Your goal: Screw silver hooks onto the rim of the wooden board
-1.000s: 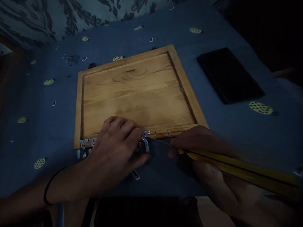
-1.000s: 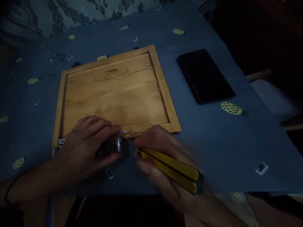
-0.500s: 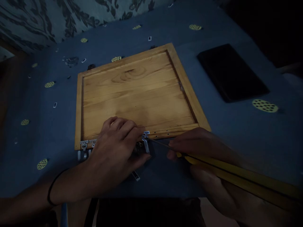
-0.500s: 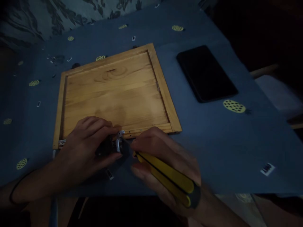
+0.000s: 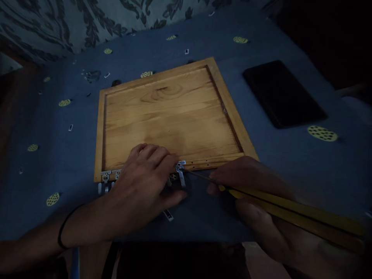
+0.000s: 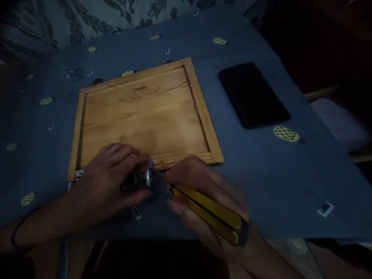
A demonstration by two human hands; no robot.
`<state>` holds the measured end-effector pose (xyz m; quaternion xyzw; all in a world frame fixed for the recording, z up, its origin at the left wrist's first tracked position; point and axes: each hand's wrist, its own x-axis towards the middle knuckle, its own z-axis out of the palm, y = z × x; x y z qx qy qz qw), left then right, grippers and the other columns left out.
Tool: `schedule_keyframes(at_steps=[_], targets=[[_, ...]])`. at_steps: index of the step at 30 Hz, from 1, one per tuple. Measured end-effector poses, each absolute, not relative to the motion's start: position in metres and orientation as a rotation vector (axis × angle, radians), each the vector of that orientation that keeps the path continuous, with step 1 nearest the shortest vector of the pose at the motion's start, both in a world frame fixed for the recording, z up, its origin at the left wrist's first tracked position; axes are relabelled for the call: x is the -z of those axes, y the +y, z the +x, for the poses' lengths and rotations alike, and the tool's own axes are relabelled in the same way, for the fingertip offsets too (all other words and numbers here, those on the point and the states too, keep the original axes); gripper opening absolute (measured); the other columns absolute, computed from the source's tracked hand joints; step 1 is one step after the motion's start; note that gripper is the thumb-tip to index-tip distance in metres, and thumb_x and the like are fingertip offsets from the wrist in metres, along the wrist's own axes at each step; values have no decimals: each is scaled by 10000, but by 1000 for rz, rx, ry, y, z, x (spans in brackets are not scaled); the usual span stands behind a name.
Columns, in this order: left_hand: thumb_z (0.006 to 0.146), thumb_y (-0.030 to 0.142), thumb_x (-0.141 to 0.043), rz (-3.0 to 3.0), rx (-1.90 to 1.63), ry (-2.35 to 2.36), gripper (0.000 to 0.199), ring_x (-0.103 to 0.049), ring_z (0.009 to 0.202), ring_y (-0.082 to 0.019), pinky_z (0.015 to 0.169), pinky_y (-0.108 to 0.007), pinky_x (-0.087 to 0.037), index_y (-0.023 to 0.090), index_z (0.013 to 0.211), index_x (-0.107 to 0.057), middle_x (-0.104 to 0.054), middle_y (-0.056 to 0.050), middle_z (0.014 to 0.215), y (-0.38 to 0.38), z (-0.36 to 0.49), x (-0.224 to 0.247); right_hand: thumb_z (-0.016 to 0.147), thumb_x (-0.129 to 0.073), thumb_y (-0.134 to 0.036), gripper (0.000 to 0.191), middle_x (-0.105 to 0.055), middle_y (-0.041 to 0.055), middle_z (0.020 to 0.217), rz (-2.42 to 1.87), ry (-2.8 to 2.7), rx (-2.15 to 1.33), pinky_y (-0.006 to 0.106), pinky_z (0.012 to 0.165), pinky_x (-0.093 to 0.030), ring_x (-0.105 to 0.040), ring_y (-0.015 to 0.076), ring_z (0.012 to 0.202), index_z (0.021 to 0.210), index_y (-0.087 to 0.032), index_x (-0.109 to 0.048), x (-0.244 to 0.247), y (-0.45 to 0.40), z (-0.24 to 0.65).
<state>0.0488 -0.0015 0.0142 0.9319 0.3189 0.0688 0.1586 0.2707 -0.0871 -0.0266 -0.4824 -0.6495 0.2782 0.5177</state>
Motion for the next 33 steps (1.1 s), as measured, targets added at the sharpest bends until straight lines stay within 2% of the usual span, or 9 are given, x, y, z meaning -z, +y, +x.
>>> schedule_keyframes(at_steps=[4, 9, 13, 16, 21, 27, 33], targets=[[886, 416, -832, 2624, -192, 909, 400, -678, 1036, -277, 960, -473, -496, 199, 1165, -645, -744, -50, 1111, 2, 42, -22, 1048, -578, -274, 222, -742, 57, 913, -1080, -1604, -658, 355, 645, -617, -723, 216, 796, 1233, -279, -700, 29, -87, 273], [897, 441, -832, 2655, -225, 950, 430, -666, 1058, -276, 953, -454, -498, 209, 1200, -634, -724, -55, 1160, 5, 30, -31, 1047, -581, -264, 186, -734, 53, 899, -1121, -1587, -650, 355, 700, -602, -714, 213, 831, 1178, -254, -713, 24, -88, 274], [884, 438, -847, 2654, -238, 949, 455, -663, 1091, -290, 958, -463, -503, 182, 1206, -650, -725, -81, 1199, 3, 27, -28, 1007, -632, -223, 182, -738, 32, 873, -1130, -1654, -667, 323, 652, -580, -721, 196, 797, 1154, -271, -728, 19, -85, 274], [872, 436, -864, 2667, -230, 918, 482, -655, 1115, -312, 977, -487, -500, 144, 1201, -666, -733, -106, 1200, 0, 29, -23, 1046, -581, -276, 169, -727, 37, 846, -1103, -1618, -578, 311, 644, -574, -707, 183, 782, 1135, -249, -722, 21, -84, 274], [874, 430, -867, 2730, -233, 895, 450, -652, 1067, -332, 955, -509, -511, 102, 1132, -698, -739, -121, 1131, -4, 35, -16, 1043, -579, -250, 156, -734, 34, 862, -1114, -1667, -572, 317, 651, -584, -715, 183, 792, 1133, -249, -707, 20, -84, 275], [888, 325, -856, 2724, -270, 896, 355, -661, 1055, -323, 934, -502, -511, 104, 1122, -706, -742, -116, 1133, -5, 36, -13, 1104, -504, -394, 210, -719, -2, 886, -1153, -1695, -544, 285, 690, -588, -705, 142, 816, 1128, -270, -672, 21, -84, 274], [902, 312, -843, 2714, -282, 890, 336, -668, 1061, -313, 919, -479, -490, 118, 1136, -701, -745, -114, 1163, -5, 35, -11, 1096, -520, -372, 195, -717, 8, 883, -1158, -1691, -534, 309, 693, -591, -706, 157, 818, 1130, -263, -678, 24, -83, 273]])
